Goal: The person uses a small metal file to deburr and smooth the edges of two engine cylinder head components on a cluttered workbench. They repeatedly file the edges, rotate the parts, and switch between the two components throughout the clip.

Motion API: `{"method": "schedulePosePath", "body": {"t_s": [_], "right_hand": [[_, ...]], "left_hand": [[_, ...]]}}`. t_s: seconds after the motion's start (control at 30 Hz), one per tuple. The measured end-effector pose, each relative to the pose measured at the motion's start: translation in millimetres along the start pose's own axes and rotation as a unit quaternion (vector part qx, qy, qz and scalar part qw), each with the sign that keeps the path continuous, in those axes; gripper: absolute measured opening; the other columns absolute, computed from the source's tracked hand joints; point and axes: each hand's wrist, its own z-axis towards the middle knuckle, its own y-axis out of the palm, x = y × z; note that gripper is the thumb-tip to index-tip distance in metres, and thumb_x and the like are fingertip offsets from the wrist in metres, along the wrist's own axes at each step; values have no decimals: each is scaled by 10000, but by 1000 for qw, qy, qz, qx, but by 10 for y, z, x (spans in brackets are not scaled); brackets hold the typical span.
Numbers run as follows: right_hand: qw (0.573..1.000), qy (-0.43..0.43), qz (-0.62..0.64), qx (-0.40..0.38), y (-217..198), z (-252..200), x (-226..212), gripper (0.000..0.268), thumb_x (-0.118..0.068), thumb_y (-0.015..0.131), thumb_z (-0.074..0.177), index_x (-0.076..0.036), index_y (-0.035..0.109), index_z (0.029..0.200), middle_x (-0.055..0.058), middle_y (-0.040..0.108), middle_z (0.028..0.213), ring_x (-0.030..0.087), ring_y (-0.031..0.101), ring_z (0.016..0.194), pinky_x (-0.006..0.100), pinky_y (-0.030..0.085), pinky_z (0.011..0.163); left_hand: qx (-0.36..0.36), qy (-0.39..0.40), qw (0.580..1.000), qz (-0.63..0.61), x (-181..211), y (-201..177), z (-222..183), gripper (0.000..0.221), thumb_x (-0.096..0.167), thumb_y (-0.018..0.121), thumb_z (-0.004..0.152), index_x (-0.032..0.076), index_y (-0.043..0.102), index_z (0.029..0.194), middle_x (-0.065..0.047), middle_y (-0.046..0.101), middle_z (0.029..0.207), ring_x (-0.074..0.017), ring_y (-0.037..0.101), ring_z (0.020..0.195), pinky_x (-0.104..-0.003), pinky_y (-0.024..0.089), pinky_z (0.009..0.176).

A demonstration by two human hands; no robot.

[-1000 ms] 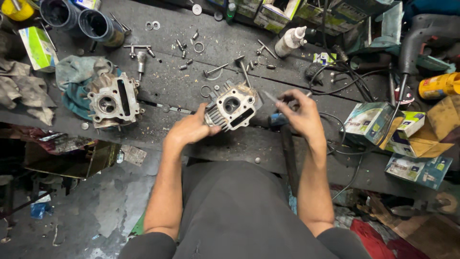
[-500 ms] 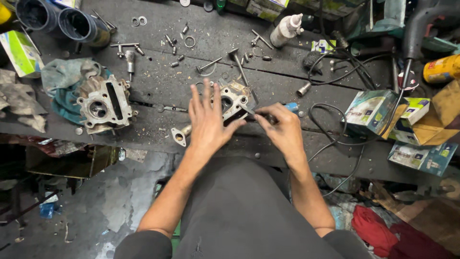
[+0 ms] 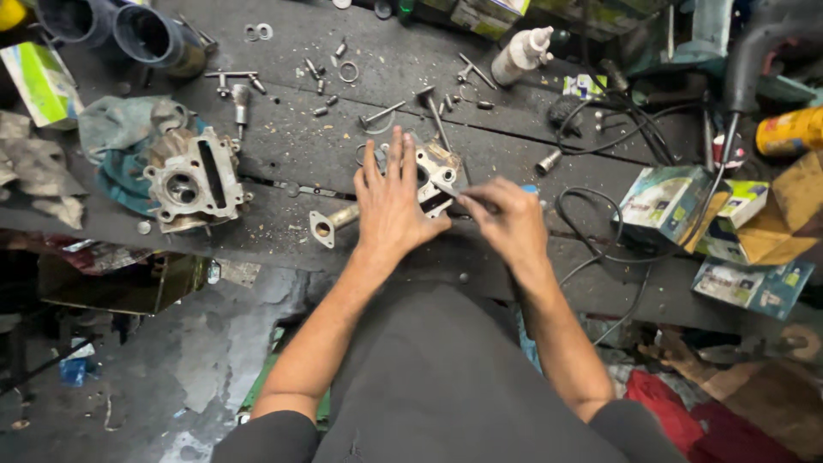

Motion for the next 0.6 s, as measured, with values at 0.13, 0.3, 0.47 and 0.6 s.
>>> {"method": "schedulePosePath", "body": {"t_s": [0.13,0.3,0.47,0.6], "right_hand": [[995,-47,-32,76,-30,-37,-19,121,-110,807,913,-63,775,1020,81,730,912,212,715,794,334,557,700],[999,-4,-52,-2,-103,-3,-16,145,-121,813,870,-62,793,1002,91,707,830,216,682,673,344,523,618],[998,-38,-43,-1,-153,17,-57,137,-128,806,899,-76,783,1023,81,703,857,202,676,733,333,522,653],[999,-10,-44,-2,-140,51,-45,140,-143,819,879,-83,793,1003,79,710,852,204,659,692,339,510,624]], "left_hand": [[-5,-13,1000,-4,14,-22,-8,1387,542,935,481,-2,262,1565,-153,171,1657,-523,201,1464,-667,270,1108],[4,-22,1000,2,22,2,-19,1376,542,923,503,-9,249,1568,-168,198,1657,-529,200,1462,-667,259,1113],[-2,-28,1000,5,40,37,-31,1365,547,912,510,-4,243,1564,-184,238,1632,-525,210,1456,-664,247,1120],[4,-22,1000,11,40,5,12,1356,550,906,526,-11,242,1566,-199,254,1622,-535,217,1447,-662,249,1120]]}}
